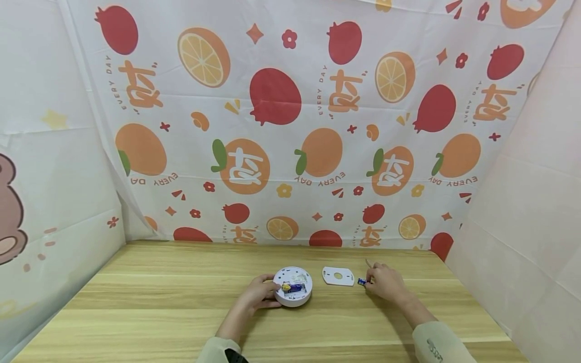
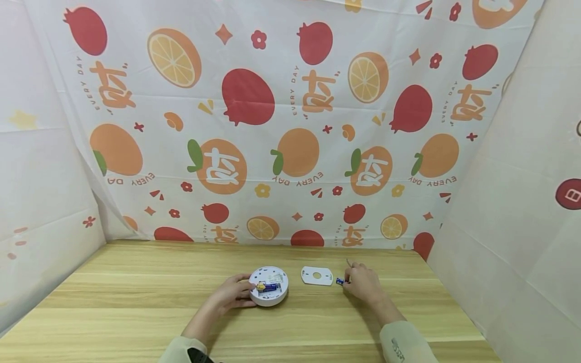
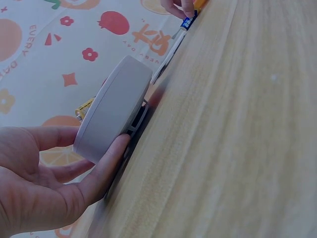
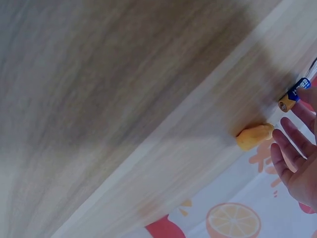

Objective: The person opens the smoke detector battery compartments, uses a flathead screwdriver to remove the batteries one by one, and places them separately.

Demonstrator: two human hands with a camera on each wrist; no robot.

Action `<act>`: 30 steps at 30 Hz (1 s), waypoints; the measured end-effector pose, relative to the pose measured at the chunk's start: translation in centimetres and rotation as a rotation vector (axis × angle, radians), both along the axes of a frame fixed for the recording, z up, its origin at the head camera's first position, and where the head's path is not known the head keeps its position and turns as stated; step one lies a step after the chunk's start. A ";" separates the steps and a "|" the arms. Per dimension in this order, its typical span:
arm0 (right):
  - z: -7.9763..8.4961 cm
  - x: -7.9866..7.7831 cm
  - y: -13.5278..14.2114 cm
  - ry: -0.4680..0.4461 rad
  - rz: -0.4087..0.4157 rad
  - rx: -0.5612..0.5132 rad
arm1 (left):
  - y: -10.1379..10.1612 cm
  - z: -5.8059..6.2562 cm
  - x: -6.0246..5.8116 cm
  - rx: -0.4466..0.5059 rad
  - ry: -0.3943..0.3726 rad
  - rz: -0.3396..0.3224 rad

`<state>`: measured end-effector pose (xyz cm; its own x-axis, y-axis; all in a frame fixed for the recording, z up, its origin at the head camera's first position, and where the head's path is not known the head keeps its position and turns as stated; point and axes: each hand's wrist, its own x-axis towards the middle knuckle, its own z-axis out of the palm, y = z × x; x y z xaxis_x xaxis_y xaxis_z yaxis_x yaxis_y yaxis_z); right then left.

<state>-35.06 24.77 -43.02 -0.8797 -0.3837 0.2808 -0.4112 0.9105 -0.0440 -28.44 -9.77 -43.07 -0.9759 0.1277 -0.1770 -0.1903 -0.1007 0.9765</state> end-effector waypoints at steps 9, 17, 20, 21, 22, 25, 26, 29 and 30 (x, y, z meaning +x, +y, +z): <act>0.2 0.0 0.0 -0.005 -0.003 0.011 | 0.0 -0.5 -0.3 0.018 0.015 -0.007; 0.4 -0.2 0.2 -0.004 -0.014 0.005 | -0.1 -0.4 -0.3 0.020 0.012 -0.004; 0.6 -0.1 0.1 -0.006 -0.013 -0.008 | -0.1 -0.4 -0.2 0.019 0.008 -0.006; 0.7 -0.1 0.1 -0.004 -0.013 -0.009 | 0.0 -0.4 -0.3 0.019 0.007 -0.005; 0.7 -0.1 0.0 -0.003 -0.014 -0.009 | 0.0 -0.4 -0.3 0.020 0.006 -0.007; 1.0 0.0 -0.2 0.003 -0.010 -0.015 | -0.1 -0.5 -0.3 0.023 0.008 -0.006; 1.1 0.0 -0.3 0.009 -0.005 -0.018 | -0.1 -0.5 -0.3 0.023 0.009 -0.007; 1.6 0.1 -0.7 0.023 0.014 -0.034 | -0.1 -0.5 -0.3 0.023 0.011 -0.001; 1.8 0.2 -0.9 0.026 0.021 -0.039 | 0.0 -0.5 -0.3 0.022 0.012 0.001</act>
<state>-34.89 23.86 -41.27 -0.8636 -0.3907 0.3186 -0.4319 0.8993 -0.0681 -28.74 -9.82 -43.59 -0.9781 0.1303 -0.1623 -0.1783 -0.1225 0.9763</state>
